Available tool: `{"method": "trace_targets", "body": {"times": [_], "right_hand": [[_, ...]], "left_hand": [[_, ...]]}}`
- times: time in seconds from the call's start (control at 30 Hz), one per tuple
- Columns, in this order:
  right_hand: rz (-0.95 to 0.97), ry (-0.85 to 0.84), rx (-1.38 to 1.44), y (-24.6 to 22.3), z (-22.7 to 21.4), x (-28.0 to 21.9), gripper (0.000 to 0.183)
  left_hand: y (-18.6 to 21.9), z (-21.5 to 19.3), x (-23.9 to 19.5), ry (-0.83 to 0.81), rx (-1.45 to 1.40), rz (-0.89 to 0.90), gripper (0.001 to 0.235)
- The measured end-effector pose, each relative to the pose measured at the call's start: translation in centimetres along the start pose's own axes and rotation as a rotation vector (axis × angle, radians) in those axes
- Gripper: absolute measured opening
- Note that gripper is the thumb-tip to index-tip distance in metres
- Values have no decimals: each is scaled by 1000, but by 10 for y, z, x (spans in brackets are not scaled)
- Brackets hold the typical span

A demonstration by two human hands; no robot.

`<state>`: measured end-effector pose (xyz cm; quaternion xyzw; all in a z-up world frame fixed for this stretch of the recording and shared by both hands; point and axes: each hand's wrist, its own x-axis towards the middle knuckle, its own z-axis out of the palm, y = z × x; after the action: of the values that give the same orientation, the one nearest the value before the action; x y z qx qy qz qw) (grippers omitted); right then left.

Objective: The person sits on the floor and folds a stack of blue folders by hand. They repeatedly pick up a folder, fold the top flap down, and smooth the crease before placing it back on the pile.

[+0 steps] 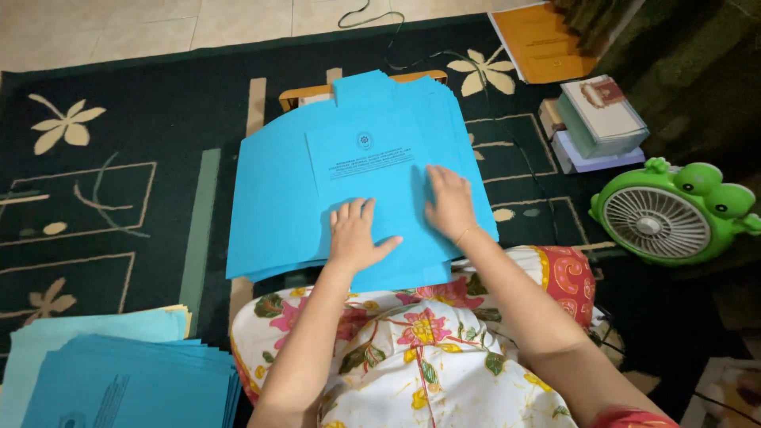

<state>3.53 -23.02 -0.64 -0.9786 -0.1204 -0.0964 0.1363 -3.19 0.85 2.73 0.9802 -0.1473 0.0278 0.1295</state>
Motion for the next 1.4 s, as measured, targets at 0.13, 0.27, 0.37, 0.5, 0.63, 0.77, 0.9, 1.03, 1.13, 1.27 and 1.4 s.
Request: {"method": "trace_targets", "body": {"times": [0.13,0.27,0.37,0.5,0.63,0.77,0.9,1.03,1.13,1.27,1.4], "right_hand": [[-125,-69,-121,-46,2,4,68],[-132,-266,-31,-64,28,38,63],[-128,-283,-46,-61,48,90,66],[-127,-313,-137,-56,68,161,74],[-81,-333,-165,-36,70,199,76],[119,-319,-160,-23,60,197,76],[164,-299,-142,-18,46,153,76],[114,-277,-146,-21,22,70,75],[46,-219,-148,-22,4,5,72],[75,-113,-97,-19,5,-59,68],[98,-90,-91,-38,1,-90,66]], "left_hand": [[0,6,1,28,13,-3,77],[1,9,0,-40,-2,-22,81],[1,6,2,-69,-5,-22,81],[-2,12,4,-82,-2,-32,82],[-2,18,5,-63,-59,-64,81],[-3,22,5,9,-99,-73,79],[1,21,3,44,-68,-74,84],[1,18,5,1,-45,-81,87],[-1,11,10,-82,-34,-100,90],[-19,23,23,-39,22,-93,77],[-42,61,37,256,101,-91,41]]}}
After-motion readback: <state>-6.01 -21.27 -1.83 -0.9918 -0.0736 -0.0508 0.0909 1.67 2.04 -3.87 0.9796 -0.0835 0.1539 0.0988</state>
